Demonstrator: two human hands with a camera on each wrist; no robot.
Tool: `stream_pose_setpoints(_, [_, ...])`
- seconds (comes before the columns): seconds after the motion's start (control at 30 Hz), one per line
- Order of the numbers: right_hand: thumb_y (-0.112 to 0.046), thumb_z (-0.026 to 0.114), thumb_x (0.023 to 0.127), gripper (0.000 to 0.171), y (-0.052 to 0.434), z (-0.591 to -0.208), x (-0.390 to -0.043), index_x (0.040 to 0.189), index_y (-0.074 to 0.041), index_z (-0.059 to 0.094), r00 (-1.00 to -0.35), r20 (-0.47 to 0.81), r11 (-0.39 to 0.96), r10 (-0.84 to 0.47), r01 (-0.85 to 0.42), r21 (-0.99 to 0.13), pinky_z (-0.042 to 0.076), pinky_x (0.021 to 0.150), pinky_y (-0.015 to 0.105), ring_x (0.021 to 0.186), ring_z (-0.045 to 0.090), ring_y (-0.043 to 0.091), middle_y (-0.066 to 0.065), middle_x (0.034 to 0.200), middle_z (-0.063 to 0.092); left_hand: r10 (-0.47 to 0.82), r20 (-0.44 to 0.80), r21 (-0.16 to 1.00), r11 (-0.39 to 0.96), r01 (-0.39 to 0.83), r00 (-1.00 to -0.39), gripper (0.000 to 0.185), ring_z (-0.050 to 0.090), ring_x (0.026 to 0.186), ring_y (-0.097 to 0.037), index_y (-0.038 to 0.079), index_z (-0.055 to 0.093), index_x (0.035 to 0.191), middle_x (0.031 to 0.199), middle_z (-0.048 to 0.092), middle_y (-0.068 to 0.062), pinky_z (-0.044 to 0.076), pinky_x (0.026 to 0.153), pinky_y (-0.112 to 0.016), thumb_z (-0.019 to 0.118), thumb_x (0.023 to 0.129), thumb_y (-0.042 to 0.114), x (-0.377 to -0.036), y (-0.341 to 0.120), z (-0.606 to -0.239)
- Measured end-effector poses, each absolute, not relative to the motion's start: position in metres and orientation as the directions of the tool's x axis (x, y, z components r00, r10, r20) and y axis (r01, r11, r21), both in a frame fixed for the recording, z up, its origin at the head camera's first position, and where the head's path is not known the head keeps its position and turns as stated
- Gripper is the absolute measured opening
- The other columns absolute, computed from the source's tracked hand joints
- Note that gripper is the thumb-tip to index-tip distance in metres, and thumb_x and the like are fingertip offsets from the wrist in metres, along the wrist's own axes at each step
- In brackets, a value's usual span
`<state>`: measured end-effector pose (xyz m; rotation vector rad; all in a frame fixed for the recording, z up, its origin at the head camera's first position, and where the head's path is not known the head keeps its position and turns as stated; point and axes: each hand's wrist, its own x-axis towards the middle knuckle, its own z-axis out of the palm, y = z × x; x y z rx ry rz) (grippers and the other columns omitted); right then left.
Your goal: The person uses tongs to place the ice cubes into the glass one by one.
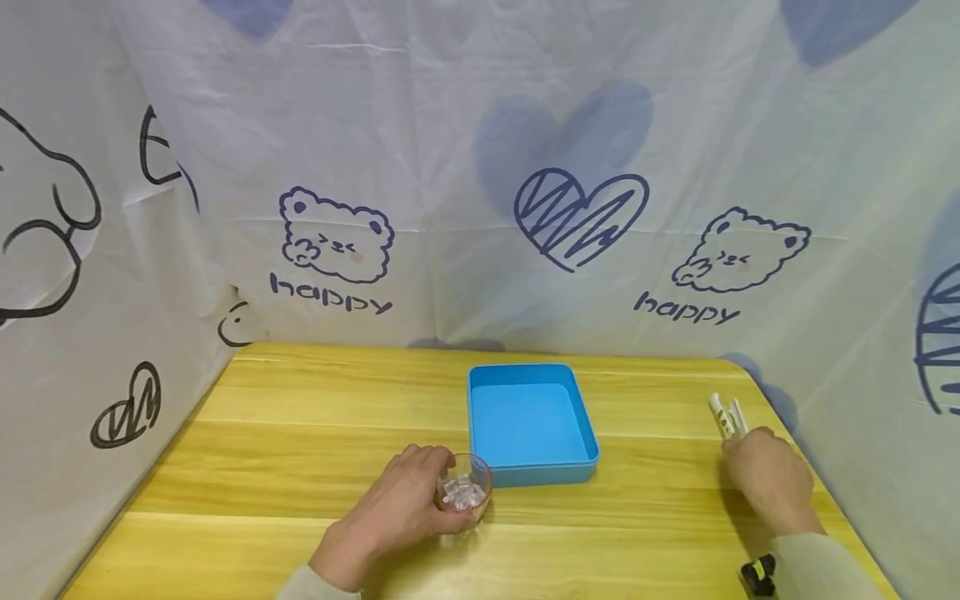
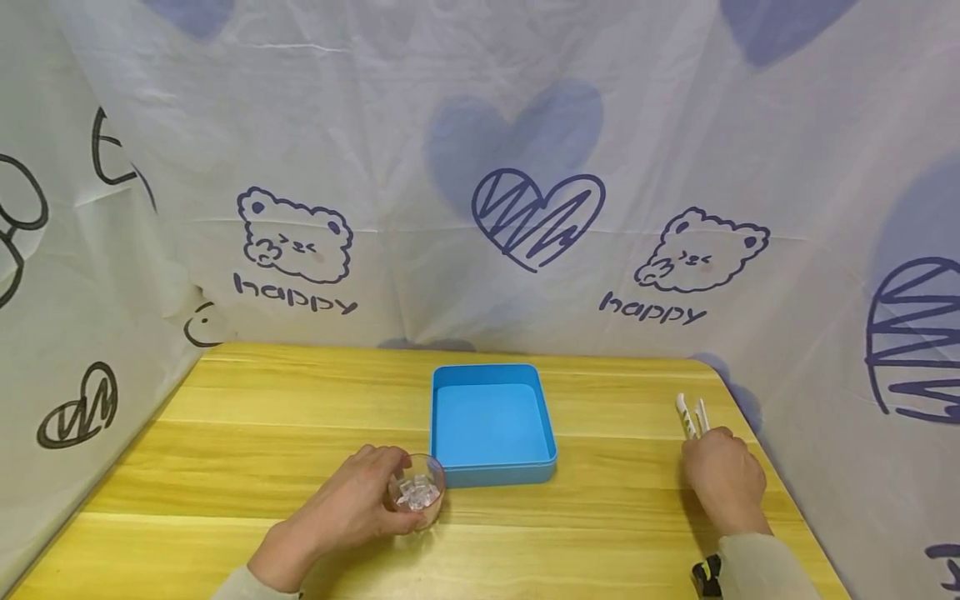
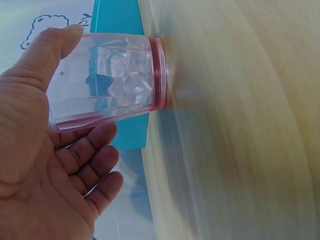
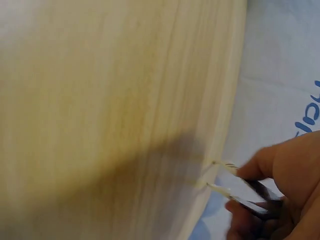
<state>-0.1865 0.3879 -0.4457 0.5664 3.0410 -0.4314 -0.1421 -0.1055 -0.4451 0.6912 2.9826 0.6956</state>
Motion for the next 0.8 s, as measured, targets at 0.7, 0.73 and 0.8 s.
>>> stream_pose_setpoints(0.7, [-0.046, 0.037, 0.098, 0.051, 0.381, -0.455, -0.202, 0.077, -0.003, 0.057, -0.920, -0.218, 0.900, 0.327, 0.374, -0.225, 0.042, 0.046, 0.040, 0.059, 0.057, 0.028, 0.013, 0.066, 0.060, 0.418, 0.087, 0.432, 0.802, 0.412, -0.904, 0.072, 0.049, 0.094, -0.010, 0.013, 0.059, 0.119, 0.106, 0.064, 0.004, 0.046, 0.086, -0.033, 0.073, 0.071, 0.064, -0.145, -0.106, -0.447])
stream_pose_setpoints(0.73, [-0.046, 0.037, 0.098, 0.052, 0.380, -0.454, -0.202, 0.080, -0.002, 0.056, -0.919, -0.213, 0.900, 0.333, 0.377, -0.221, 0.042, 0.046, 0.041, 0.060, 0.057, 0.029, 0.014, 0.067, 0.060, 0.416, 0.086, 0.434, 0.802, 0.410, -0.905, 0.072, 0.049, 0.094, -0.010, 0.013, 0.059, 0.120, 0.107, 0.064, 0.004, 0.046, 0.086, -0.033, 0.074, 0.071, 0.064, -0.145, -0.107, -0.446])
stream_pose_setpoints(0.8, [-0.045, 0.038, 0.098, 0.052, 0.377, -0.450, -0.200, 0.084, 0.002, 0.054, -0.924, -0.194, 0.904, 0.330, 0.368, -0.216, 0.042, 0.046, 0.041, 0.060, 0.058, 0.029, 0.016, 0.069, 0.060, 0.413, 0.083, 0.435, 0.804, 0.406, -0.907, 0.072, 0.049, 0.095, -0.010, 0.012, 0.059, 0.120, 0.107, 0.063, 0.004, 0.047, 0.086, -0.033, 0.074, 0.071, 0.063, -0.145, -0.107, -0.447])
